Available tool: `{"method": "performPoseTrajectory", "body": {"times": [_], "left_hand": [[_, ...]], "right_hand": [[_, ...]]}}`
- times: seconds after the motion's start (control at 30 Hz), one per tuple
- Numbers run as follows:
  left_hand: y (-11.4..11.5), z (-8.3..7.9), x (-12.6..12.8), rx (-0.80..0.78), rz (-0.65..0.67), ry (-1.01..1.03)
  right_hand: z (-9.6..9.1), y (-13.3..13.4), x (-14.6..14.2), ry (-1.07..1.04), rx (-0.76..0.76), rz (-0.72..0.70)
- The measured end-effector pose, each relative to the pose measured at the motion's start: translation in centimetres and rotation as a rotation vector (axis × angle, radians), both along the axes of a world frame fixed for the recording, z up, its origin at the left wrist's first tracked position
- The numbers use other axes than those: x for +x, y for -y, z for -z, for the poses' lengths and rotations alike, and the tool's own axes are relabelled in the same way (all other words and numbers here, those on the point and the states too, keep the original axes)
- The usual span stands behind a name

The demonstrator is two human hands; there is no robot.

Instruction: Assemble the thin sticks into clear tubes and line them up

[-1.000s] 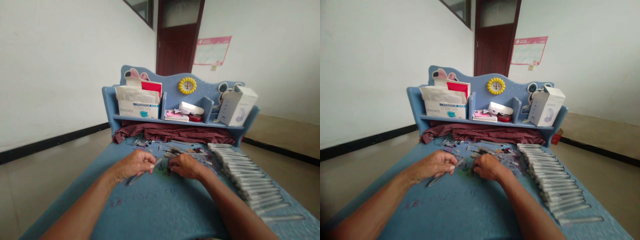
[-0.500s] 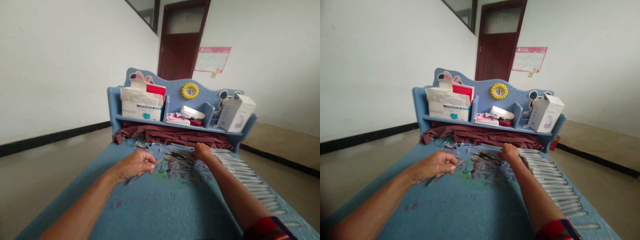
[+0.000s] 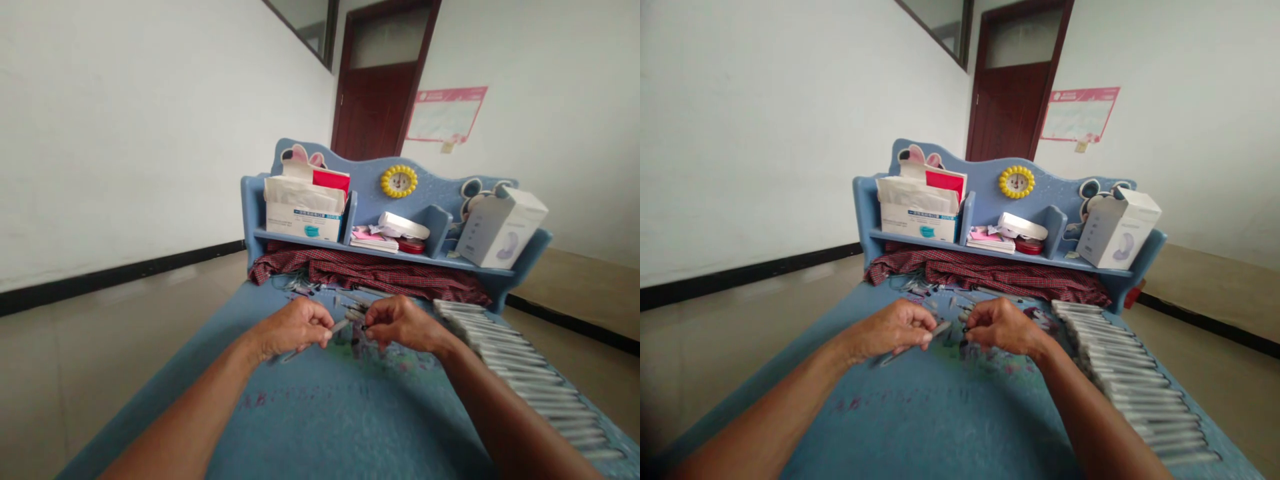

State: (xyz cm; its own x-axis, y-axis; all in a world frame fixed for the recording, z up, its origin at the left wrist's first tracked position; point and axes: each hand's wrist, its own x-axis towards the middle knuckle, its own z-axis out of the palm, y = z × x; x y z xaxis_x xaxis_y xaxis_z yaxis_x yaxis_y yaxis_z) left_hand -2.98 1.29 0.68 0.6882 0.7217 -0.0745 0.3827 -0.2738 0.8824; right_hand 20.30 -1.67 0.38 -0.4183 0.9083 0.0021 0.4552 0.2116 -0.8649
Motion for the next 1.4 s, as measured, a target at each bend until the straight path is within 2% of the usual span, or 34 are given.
{"method": "performPoseTrajectory", "body": {"times": [0.1, 0.37, 0.7, 1.03, 1.27, 1.33, 1.4], "left_hand": [[0.3, -0.2, 0.2, -0.012, 0.027, -0.029], [0.7, -0.4, 0.4, -0.046, 0.042, -0.056], [0.9, -0.4, 0.6, -0.032, 0.070, -0.079], [0.6, 0.1, 0.5, 0.002, 0.114, -0.086], [0.4, 0.4, 0.4, 0.014, 0.131, -0.094], [0.5, 0.3, 0.4, 0.009, 0.129, -0.092], [0.7, 0.1, 0.4, 0.006, 0.127, -0.080]], "right_hand": [[-0.3, 0.8, -0.9, -0.044, 0.004, -0.050], [-0.5, 0.7, -1.0, 0.170, 0.139, -0.028], [-1.1, 1.1, -1.7, 0.344, 0.307, -0.090], [-1.3, 1.1, -1.9, 0.446, 0.363, -0.101], [-2.2, 1.7, -2.8, 0.515, 0.442, -0.152], [-2.3, 1.7, -2.8, 0.493, 0.444, -0.162], [-2.1, 1.5, -2.7, 0.403, 0.372, -0.164]]}}
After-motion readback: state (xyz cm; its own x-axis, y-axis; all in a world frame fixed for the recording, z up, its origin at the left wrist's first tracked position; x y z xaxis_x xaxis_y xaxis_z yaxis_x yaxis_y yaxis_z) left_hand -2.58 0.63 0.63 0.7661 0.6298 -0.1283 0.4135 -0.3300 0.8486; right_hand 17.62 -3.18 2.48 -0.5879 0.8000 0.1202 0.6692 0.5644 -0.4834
